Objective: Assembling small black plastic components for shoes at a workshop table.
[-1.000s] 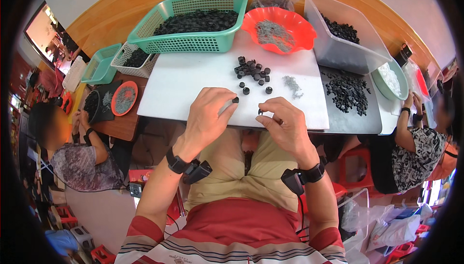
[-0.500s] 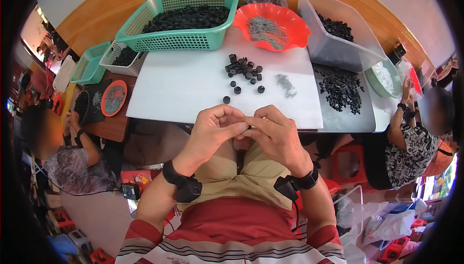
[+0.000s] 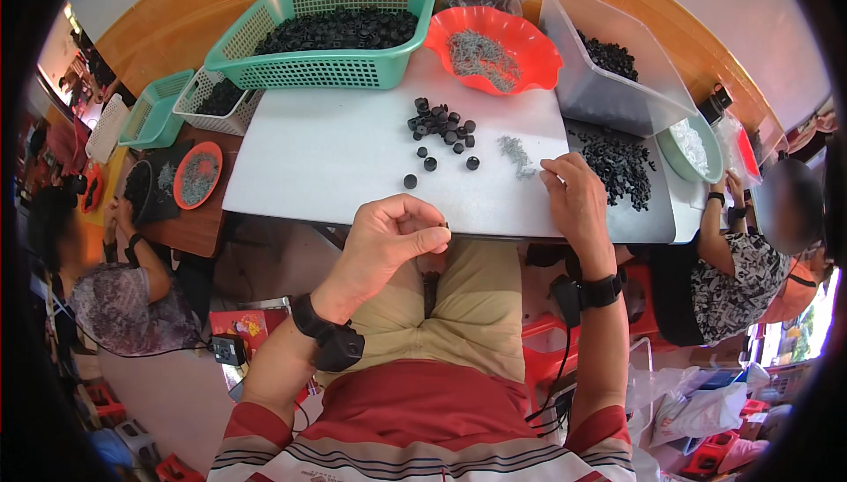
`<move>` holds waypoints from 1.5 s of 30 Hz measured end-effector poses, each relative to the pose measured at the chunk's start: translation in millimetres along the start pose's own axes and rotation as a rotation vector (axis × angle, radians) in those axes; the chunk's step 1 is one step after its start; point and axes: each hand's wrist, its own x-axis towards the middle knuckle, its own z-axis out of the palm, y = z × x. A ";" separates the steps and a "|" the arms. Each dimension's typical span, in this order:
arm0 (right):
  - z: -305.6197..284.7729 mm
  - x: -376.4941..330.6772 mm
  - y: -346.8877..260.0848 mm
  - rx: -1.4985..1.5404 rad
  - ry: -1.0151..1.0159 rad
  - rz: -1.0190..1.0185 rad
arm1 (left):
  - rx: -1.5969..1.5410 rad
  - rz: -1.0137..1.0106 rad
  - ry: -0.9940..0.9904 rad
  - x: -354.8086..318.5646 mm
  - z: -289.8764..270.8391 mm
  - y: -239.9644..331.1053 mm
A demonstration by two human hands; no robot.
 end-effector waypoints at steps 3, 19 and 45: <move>2.0 4.4 -0.7 -0.043 -0.049 0.011 | 0.002 -0.043 -0.003 -4.2 4.0 0.6; 4.4 2.6 -6.9 0.038 -0.077 0.077 | -0.033 -0.072 -0.017 -7.5 10.7 -4.4; -2.7 -39.5 -102.9 0.556 -0.013 -0.118 | -0.371 -0.093 -0.059 -11.2 15.1 -9.3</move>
